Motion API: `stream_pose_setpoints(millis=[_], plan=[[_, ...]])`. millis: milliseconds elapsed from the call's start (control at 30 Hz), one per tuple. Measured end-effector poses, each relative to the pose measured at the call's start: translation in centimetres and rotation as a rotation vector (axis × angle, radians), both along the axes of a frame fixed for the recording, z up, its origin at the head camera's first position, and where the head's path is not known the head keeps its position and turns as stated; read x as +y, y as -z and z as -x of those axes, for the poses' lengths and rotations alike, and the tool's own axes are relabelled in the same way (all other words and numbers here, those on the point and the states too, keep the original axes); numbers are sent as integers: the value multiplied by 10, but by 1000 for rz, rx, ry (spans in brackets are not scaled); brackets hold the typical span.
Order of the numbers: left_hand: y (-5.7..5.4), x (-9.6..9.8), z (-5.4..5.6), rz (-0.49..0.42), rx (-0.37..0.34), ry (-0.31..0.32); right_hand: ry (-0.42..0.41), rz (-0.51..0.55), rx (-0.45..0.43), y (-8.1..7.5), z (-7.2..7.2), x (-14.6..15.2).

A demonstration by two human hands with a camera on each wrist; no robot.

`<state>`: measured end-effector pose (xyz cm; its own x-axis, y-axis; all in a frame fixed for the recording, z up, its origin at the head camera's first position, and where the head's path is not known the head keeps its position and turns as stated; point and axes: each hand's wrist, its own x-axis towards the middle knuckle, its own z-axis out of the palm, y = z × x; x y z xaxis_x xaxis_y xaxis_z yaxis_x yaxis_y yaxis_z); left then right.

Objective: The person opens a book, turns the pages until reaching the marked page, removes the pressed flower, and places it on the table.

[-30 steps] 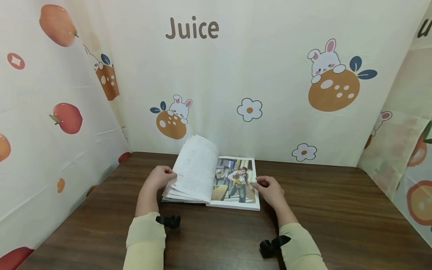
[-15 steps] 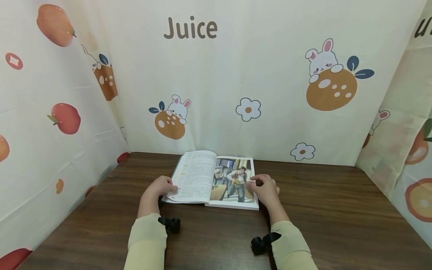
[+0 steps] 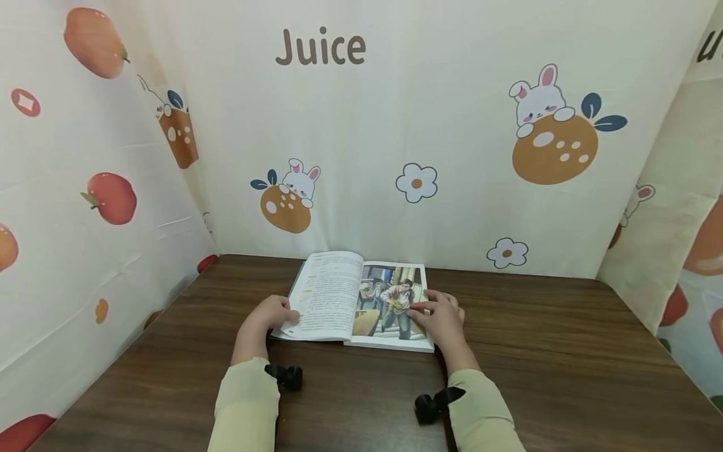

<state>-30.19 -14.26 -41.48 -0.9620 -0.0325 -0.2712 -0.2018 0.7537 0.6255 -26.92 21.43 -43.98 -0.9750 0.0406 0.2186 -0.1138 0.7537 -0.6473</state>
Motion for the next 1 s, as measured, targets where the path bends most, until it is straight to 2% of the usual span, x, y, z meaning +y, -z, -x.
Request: stream_pose_setpoints(millis=[233, 533, 867, 1000], plan=[[0, 1, 0, 7, -6, -12, 44, -84, 49, -2, -1, -6], [1, 0, -1, 11, 2, -5, 0, -195, 185, 2, -1, -8], [-1, 0, -3, 14, 14, 2, -14, -202, 193, 6, 2, -8], [-1, 0, -3, 12, 10, -4, 0, -143, 192, 5, 0, -8]])
